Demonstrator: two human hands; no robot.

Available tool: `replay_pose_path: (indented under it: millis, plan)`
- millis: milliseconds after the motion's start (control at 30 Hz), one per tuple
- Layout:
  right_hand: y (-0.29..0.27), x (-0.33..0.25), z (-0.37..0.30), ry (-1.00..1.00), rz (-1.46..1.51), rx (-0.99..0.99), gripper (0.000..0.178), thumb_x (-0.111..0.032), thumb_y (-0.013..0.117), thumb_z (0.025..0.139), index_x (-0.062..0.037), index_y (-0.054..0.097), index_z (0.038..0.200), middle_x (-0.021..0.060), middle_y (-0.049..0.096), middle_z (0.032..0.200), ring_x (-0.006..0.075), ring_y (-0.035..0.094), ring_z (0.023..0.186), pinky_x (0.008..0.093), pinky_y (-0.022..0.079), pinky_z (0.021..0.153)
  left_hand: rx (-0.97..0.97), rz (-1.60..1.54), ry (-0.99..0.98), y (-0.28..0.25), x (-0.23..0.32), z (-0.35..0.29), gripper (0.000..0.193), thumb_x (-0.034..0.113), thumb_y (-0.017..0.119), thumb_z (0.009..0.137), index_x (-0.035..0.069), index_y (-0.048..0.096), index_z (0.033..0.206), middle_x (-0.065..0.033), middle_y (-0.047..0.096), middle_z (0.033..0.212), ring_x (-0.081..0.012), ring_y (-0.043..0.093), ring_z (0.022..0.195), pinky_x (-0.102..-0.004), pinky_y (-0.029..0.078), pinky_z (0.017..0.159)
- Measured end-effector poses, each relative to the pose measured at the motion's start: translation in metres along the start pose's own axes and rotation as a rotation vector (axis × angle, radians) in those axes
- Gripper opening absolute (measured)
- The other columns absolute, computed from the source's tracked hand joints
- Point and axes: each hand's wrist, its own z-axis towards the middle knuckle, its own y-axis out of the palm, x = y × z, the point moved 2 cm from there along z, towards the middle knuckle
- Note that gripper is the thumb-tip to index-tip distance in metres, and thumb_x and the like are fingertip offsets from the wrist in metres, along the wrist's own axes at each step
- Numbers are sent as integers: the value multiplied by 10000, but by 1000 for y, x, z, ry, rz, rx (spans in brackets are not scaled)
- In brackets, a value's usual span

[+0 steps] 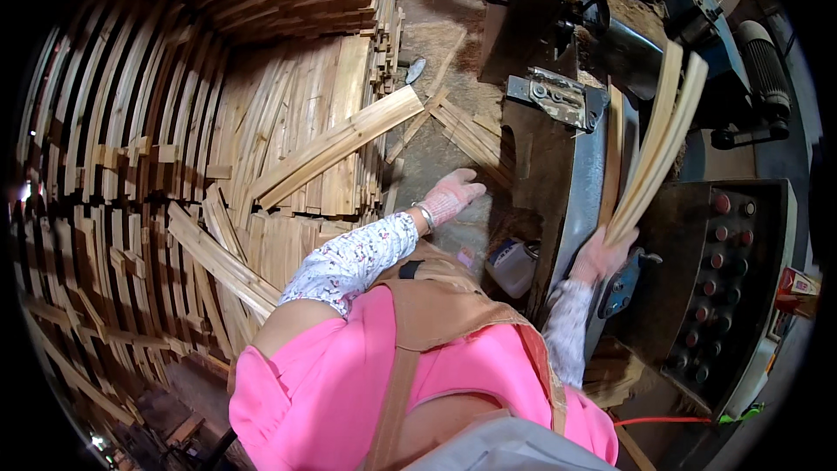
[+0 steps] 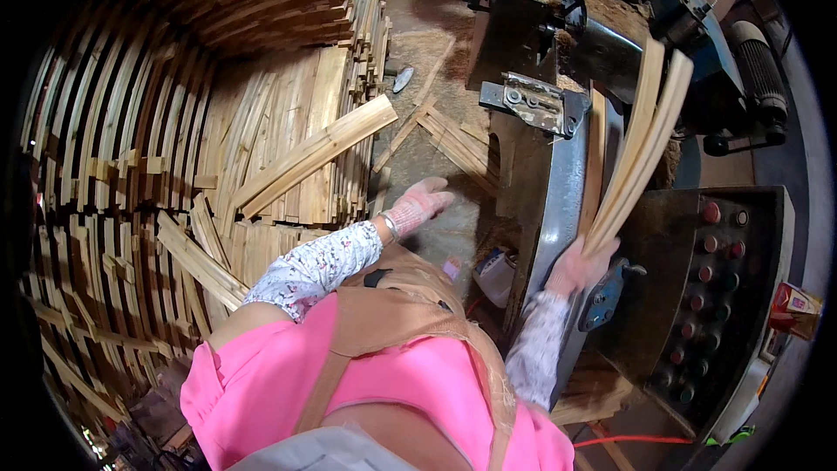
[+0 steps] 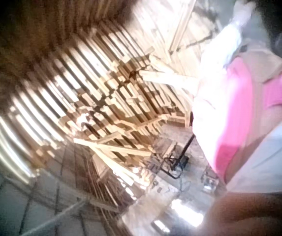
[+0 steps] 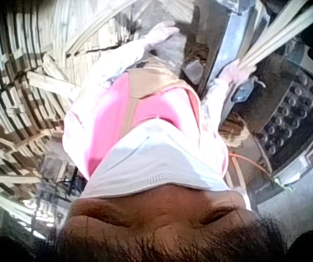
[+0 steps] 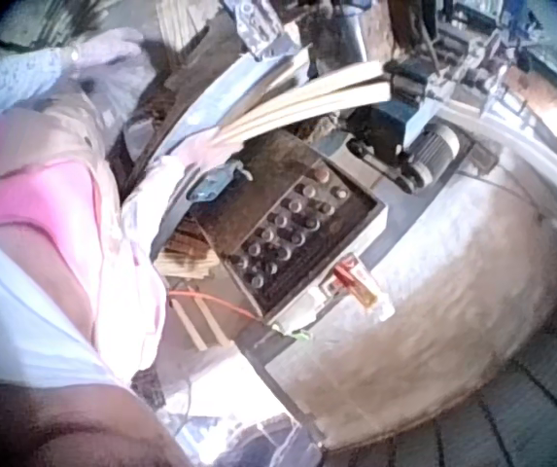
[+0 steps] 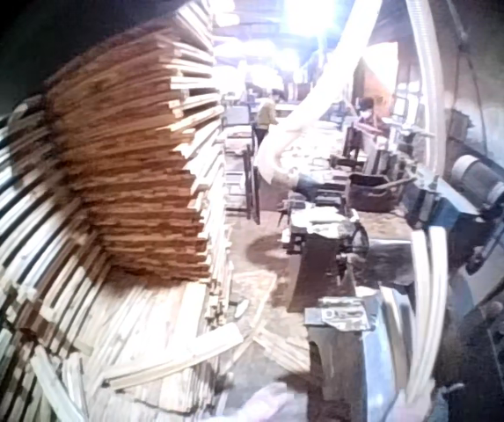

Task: The person feeds thin wooden strips into a machine to process them, then stacks the finished pieces. The person handles the wood by hand, picking up strips from a pile and placing them into the machine's feed slot, then collecting the output and arranging it into a neat stack.

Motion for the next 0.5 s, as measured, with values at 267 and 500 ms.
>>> replay_pose_path:
  millis: [267,500]
  plan:
    - [43,-4,48,-244,0,-43,646,-238,763,929,-56,525,1500,330,688,1233,515,659,1148,556,519,982,386,726,242,-94,30,8,812,458,762,893,2,530,1524,-252,634,1451,-387,601,1368,-450,461,1179]
    - [-79,88,-108,-108,-319,-275,625,-298,698,963,5,517,1478,334,694,1187,545,649,1081,594,506,930,329,1236,-423,-259,2,-49,1213,538,869,765,99,260,1717,-271,318,1722,-414,307,1606,-532,230,1327]
